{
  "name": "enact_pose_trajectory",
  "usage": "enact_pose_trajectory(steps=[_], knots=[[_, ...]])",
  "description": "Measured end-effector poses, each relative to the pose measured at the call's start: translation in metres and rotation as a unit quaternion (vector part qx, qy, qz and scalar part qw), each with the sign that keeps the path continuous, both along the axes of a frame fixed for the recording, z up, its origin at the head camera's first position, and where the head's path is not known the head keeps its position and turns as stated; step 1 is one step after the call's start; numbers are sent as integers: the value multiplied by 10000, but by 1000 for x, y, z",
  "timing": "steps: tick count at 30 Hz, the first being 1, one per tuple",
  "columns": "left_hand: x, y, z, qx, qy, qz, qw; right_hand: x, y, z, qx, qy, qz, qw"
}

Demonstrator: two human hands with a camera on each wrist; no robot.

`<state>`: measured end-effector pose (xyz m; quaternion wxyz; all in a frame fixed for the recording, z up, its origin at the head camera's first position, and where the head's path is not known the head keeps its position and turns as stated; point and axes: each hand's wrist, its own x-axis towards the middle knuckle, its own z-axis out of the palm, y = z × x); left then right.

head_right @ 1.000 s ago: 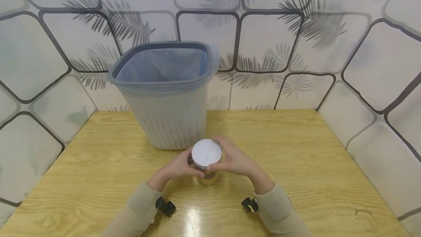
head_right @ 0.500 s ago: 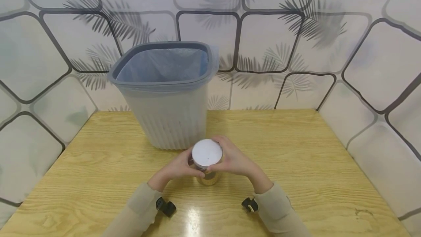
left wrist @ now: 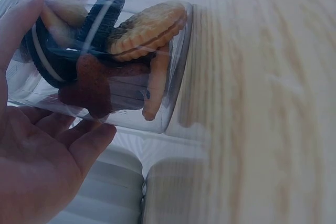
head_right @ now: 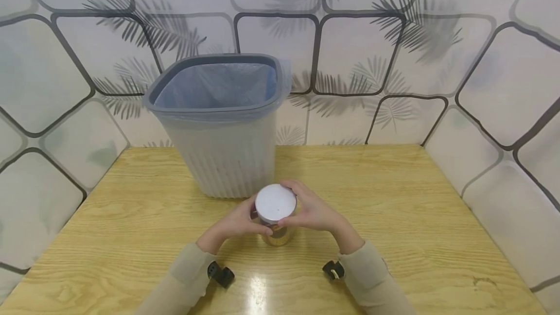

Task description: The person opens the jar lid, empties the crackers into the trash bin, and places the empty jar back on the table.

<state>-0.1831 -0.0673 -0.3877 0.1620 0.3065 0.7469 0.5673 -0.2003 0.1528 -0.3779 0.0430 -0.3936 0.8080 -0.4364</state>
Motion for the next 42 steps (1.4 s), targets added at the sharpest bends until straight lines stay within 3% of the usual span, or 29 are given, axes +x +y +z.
enact_pose_trajectory(steps=[10,27,35,42], knots=[[0,0,0,11,-49,-8,10000,-3,2,-2,-97,153,283,9994],[0,0,0,-42,-29,3,10000,-5,5,-4,-201,26,599,9980],[1,0,1,-73,-39,106,9999,4,1,3,171,455,-137,9987],[0,0,0,-26,-77,30,10000,15,-10,9,564,854,-845,9912]])
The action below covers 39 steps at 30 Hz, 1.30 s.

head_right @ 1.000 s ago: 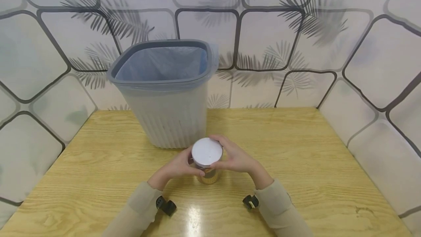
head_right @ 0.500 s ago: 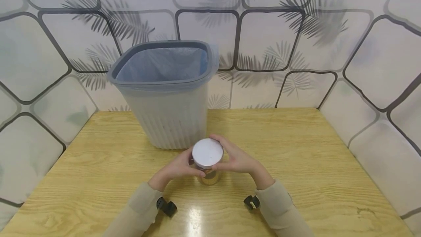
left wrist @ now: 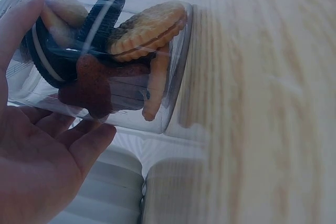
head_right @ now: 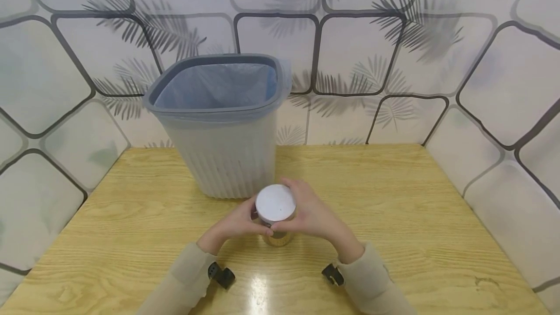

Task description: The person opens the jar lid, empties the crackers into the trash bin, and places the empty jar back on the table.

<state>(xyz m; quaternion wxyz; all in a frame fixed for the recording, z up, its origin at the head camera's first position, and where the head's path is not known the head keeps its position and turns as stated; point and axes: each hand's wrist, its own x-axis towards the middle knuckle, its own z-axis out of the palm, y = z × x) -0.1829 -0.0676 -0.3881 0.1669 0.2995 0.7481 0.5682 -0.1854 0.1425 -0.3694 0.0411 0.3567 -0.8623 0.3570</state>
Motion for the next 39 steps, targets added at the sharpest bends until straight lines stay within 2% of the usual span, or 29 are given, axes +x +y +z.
enact_pose_trajectory(steps=[4,7,17,25,35,39], knots=[[0,0,0,23,-9,-10,10000,6,-9,1,132,303,-466,9984],[0,0,-1,65,10,-25,10000,8,-13,0,205,368,-722,9965],[0,0,-2,-2,46,79,10000,8,-13,-1,86,160,-801,9966],[0,0,-1,42,-2,23,10000,5,-11,-3,-227,-56,-573,9981],[0,1,0,78,-7,-37,10000,-5,-1,-7,-424,-584,81,9974],[0,0,0,63,-22,-8,10000,-7,2,-8,-518,-569,363,9964]])
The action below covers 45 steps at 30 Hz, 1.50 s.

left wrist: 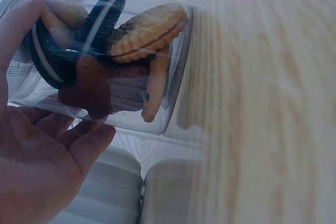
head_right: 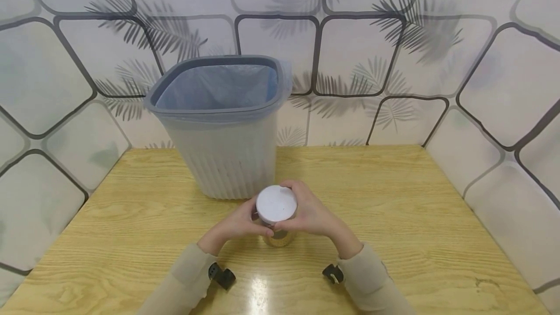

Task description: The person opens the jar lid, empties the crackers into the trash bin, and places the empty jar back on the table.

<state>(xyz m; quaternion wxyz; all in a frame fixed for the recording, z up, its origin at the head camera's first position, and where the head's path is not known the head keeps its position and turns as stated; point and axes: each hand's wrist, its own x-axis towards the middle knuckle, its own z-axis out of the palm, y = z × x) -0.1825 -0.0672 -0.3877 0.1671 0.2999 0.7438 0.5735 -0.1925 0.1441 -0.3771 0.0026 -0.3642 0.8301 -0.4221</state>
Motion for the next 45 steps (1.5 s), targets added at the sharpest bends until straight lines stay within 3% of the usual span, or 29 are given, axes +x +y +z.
enact_pose_trajectory(steps=[12,19,27,33,39,45], knots=[[0,0,-1,5,-36,-29,10000,-5,7,-2,-187,428,720,9963],[-1,-1,-2,13,-52,-31,10000,-7,9,-2,-93,388,765,9963],[-1,-1,-2,18,12,-2,10000,8,4,12,397,-435,-439,9973],[-1,-1,-1,-15,18,12,10000,15,-7,15,474,-162,-1051,9932],[-1,-1,-1,-18,-4,19,10000,18,-16,12,603,324,-1245,9899],[-1,-1,-1,-32,35,43,10000,20,-19,10,806,496,-1411,9855]])
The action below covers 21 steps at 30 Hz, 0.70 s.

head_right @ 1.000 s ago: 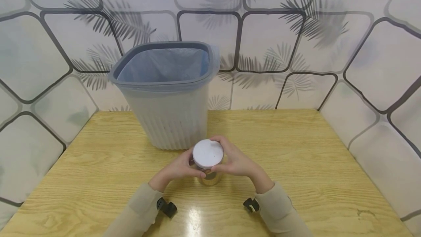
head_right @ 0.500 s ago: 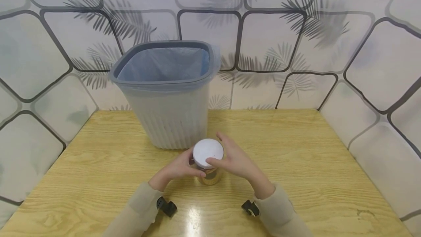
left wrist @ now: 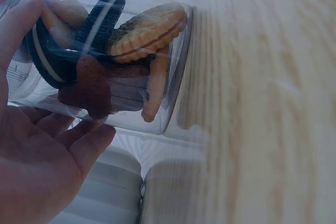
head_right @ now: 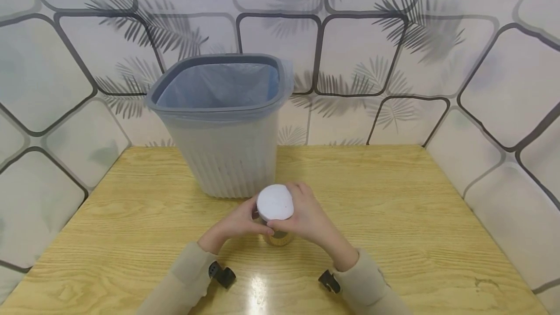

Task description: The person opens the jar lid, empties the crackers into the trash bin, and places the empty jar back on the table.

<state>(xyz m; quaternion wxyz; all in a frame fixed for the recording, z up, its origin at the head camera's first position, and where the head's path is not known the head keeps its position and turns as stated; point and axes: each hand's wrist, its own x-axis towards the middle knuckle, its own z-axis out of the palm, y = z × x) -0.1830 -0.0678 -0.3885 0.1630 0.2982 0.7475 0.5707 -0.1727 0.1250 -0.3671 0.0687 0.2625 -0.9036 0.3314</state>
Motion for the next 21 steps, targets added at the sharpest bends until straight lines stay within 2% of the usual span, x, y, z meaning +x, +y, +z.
enact_pose_trajectory(steps=[8,12,21], knots=[[0,-1,0,-9,-8,-18,10000,-5,3,-3,-164,33,271,9995],[0,0,0,9,-45,-31,10000,-10,8,-4,-422,-108,656,9969],[1,0,0,-37,-62,-11,10000,-22,20,-14,-800,-215,1596,9837]])
